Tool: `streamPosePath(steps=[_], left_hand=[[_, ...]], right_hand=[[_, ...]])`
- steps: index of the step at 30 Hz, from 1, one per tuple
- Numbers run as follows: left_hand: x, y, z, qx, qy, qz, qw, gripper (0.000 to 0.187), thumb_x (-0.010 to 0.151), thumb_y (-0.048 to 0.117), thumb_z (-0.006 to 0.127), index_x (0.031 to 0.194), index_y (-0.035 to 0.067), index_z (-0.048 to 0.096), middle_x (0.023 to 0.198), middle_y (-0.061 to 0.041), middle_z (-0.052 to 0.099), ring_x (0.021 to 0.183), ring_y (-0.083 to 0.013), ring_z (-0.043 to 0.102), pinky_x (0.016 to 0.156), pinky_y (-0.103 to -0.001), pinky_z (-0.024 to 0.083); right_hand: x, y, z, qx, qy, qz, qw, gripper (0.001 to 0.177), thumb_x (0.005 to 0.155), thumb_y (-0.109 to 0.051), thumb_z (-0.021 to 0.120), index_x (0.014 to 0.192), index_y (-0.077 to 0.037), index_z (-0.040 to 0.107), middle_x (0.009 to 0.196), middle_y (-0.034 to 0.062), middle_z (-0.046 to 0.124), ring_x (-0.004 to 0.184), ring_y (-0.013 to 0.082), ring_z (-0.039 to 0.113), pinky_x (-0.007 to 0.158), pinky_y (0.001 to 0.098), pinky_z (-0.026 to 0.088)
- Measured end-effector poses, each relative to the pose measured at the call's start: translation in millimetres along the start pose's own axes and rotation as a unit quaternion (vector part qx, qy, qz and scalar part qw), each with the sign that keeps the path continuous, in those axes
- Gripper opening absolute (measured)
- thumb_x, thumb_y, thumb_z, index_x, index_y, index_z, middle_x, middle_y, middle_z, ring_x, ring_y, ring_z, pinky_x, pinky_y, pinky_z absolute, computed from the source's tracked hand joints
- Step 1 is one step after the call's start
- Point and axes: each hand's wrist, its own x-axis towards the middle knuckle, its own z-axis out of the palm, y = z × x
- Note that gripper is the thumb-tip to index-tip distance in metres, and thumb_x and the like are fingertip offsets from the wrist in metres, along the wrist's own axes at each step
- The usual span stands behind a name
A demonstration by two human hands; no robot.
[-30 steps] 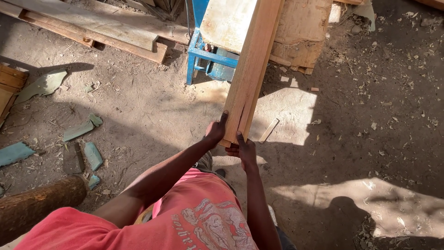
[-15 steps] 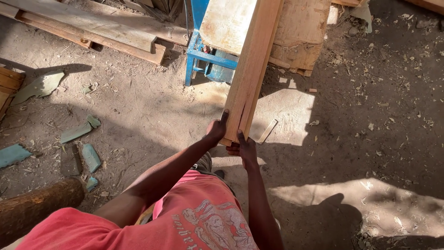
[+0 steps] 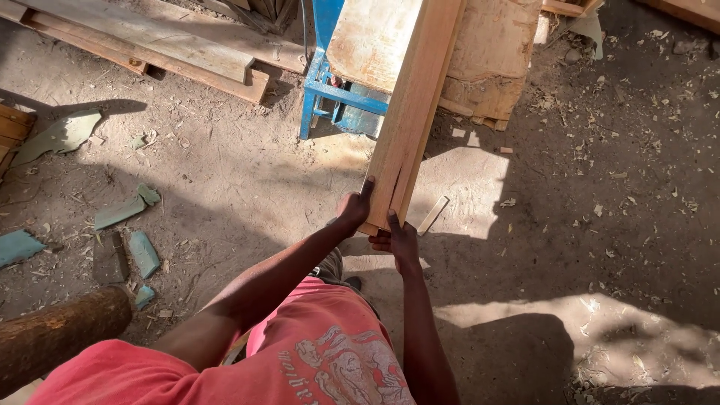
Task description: Using a vertical bandsaw to cut a thin strip from a long wooden plank.
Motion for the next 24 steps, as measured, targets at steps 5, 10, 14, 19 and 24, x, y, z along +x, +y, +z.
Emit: streamPosePath(steps=[5,10,14,19,24], left_hand=[[-2.6,7.4,-4.1,0.005,0.003,0.001,1.0,0.108,0.081,0.097,0.031,0.105,-0.001,0.071,0.117,-0.028,0.068,0.126,-0.0433,0.059,0.108,-0.052,0.045],[-8.6,15.4,-6.3,0.001,0.001,-0.001,1.0,0.107,0.082,0.095,0.033,0.104,-0.002,0.072,0.116,-0.028,0.069,0.125,-0.0436,0.06,0.108,-0.053,0.045],[-9.4,20.8,-6.9,0.002,-0.002,0.0,1.0,0.108,0.08,0.097,0.031,0.105,-0.001,0.071,0.116,-0.027,0.069,0.125,-0.0418,0.061,0.109,-0.051,0.045],[0.0,21.1,-6.0,-0.01,-0.004,0.005,1.0,0.108,0.081,0.096,0.032,0.105,-0.002,0.071,0.115,-0.029,0.069,0.125,-0.0445,0.06,0.107,-0.054,0.045],[7.7,19.3,-5.9,-0.008,-0.002,0.002,1.0,0.106,0.08,0.097,0.035,0.102,0.0,0.072,0.112,-0.027,0.07,0.122,-0.0431,0.062,0.106,-0.053,0.046]], right_hand=[[-8.1,-13.4,6.0,0.0,0.003,0.0,1.0,0.06,0.093,-0.055,0.073,0.106,0.001,0.057,0.083,0.0278,0.074,0.073,0.0386,0.077,0.063,0.047,0.066],[-0.1,-9.9,3.9,0.006,0.004,0.003,1.0,0.062,0.092,-0.056,0.075,0.105,0.001,0.057,0.083,0.0276,0.074,0.073,0.0382,0.077,0.063,0.0469,0.066],[9.1,-7.9,2.2,0.006,0.006,0.004,1.0,0.064,0.09,-0.058,0.076,0.104,0.001,0.057,0.082,0.029,0.074,0.072,0.0386,0.077,0.062,0.0473,0.066],[5.4,-17.6,7.4,0.0,0.008,0.0,1.0,0.064,0.091,-0.057,0.075,0.104,0.002,0.056,0.082,0.0294,0.073,0.072,0.0383,0.077,0.062,0.0467,0.066],[4.1,-22.4,10.5,-0.004,0.012,0.0,1.0,0.063,0.092,-0.057,0.073,0.105,0.001,0.055,0.08,0.0282,0.073,0.072,0.0377,0.077,0.062,0.0466,0.066]])
